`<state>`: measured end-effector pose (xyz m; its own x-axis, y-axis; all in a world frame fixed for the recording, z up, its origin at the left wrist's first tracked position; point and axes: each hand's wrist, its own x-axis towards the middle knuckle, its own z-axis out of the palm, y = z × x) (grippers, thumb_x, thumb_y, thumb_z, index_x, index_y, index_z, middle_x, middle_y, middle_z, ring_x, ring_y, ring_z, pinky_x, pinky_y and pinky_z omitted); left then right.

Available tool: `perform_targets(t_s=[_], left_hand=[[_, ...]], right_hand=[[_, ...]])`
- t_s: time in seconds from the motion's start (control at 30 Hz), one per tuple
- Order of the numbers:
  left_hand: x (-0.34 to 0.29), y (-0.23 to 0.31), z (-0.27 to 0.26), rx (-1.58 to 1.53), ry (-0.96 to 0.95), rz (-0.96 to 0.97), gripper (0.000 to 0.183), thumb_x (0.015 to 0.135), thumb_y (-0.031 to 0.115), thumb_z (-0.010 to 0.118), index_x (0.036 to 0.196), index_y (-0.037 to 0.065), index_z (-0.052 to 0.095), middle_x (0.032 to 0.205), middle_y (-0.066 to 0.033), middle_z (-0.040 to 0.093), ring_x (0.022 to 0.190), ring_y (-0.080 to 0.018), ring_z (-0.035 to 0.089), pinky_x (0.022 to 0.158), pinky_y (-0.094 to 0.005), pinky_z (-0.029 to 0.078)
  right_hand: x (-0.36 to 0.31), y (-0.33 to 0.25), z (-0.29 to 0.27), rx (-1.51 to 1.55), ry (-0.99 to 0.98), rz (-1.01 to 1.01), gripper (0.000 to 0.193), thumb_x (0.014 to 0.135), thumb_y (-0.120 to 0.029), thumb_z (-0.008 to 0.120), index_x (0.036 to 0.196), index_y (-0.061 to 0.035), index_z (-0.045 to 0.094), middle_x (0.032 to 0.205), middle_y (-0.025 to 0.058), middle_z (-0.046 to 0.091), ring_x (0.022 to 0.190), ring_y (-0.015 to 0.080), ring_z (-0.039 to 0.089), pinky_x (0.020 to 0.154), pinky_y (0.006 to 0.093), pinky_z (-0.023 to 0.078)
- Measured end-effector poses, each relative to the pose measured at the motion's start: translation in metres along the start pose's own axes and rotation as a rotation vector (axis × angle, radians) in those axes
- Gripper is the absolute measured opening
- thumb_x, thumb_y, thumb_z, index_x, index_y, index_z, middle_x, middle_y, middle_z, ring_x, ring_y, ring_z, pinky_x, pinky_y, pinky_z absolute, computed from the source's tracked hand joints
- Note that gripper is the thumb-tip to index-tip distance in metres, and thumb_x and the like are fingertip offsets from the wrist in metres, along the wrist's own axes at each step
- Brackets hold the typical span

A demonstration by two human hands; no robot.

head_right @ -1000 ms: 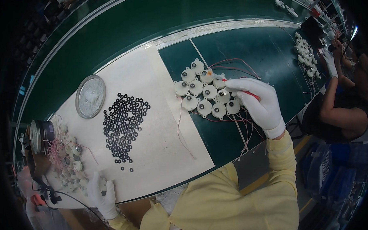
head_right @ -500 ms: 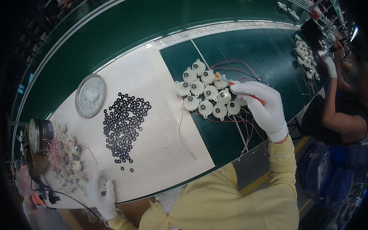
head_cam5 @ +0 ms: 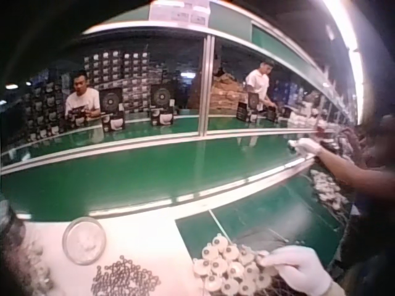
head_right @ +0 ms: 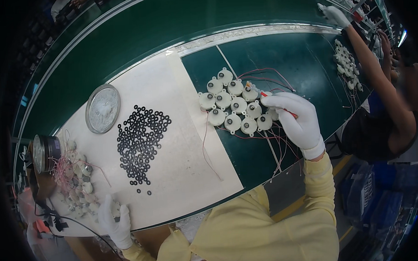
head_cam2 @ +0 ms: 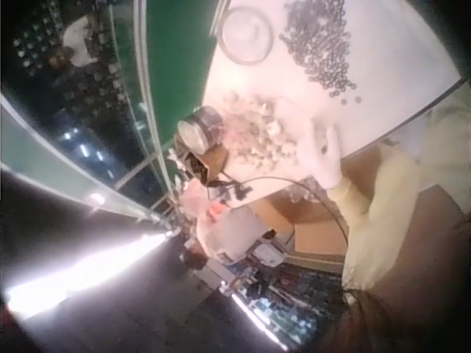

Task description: The person assembles small white electronic components by hand, picking up metal washers and inserting them into the units. The person then uses a small brush to apply a white substance to the components. The assembled units are placed on a green workbench.

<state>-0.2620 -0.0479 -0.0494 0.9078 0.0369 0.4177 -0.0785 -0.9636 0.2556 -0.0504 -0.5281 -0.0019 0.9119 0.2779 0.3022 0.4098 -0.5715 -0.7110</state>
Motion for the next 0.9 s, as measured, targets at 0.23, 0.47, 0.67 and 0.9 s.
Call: perform_targets(t_s=[0.23, 0.47, 0.67, 0.9], left_hand=[[-0.0009, 0.0015, 0.0008, 0.01, 0.01, -0.015, 0.061, 0.078, 0.011, 0.081, 0.136, 0.004, 0.063, 0.097, -0.01, 0.064, 0.084, -0.03, 0.057, 0.076, -0.0436, 0.047], [-0.0014, 0.0021, 0.0005, -0.001, 0.001, -0.044, 0.061, 0.077, 0.011, 0.081, 0.136, 0.005, 0.064, 0.098, -0.0097, 0.065, 0.085, -0.03, 0.058, 0.077, -0.0439, 0.048], [-0.0004, 0.0039, -0.0005, -0.005, -0.001, -0.044, 0.061, 0.078, 0.01, 0.081, 0.136, 0.005, 0.063, 0.097, -0.01, 0.065, 0.084, -0.0305, 0.058, 0.077, -0.0441, 0.048], [-0.0003, 0.0015, 0.0, -0.01, -0.009, -0.035, 0.06, 0.079, 0.01, 0.081, 0.136, 0.004, 0.063, 0.096, -0.0111, 0.064, 0.083, -0.0309, 0.058, 0.077, -0.0442, 0.048]], right_hand=[[-0.0015, 0.0001, -0.002, 0.073, 0.038, 0.033, 0.038, 0.087, 0.011, 0.052, 0.116, 0.002, 0.075, 0.108, 0.0152, 0.075, 0.092, 0.0181, 0.07, 0.083, 0.0286, 0.053], [-0.0043, -0.0045, 0.0018, 0.175, 0.033, 0.122, 0.037, 0.089, 0.009, 0.052, 0.119, 0.0055, 0.073, 0.112, 0.0156, 0.076, 0.093, 0.0164, 0.07, 0.085, 0.0281, 0.054], [-0.0087, 0.0021, -0.0066, 0.129, 0.015, 0.125, 0.037, 0.089, 0.009, 0.052, 0.119, 0.005, 0.073, 0.112, 0.0152, 0.076, 0.095, 0.0172, 0.07, 0.086, 0.0285, 0.053], [-0.0043, -0.0026, -0.0006, 0.087, 0.078, 0.026, 0.034, 0.088, 0.009, 0.054, 0.115, 0.003, 0.075, 0.107, 0.0142, 0.075, 0.091, 0.0191, 0.07, 0.083, 0.0295, 0.053]])
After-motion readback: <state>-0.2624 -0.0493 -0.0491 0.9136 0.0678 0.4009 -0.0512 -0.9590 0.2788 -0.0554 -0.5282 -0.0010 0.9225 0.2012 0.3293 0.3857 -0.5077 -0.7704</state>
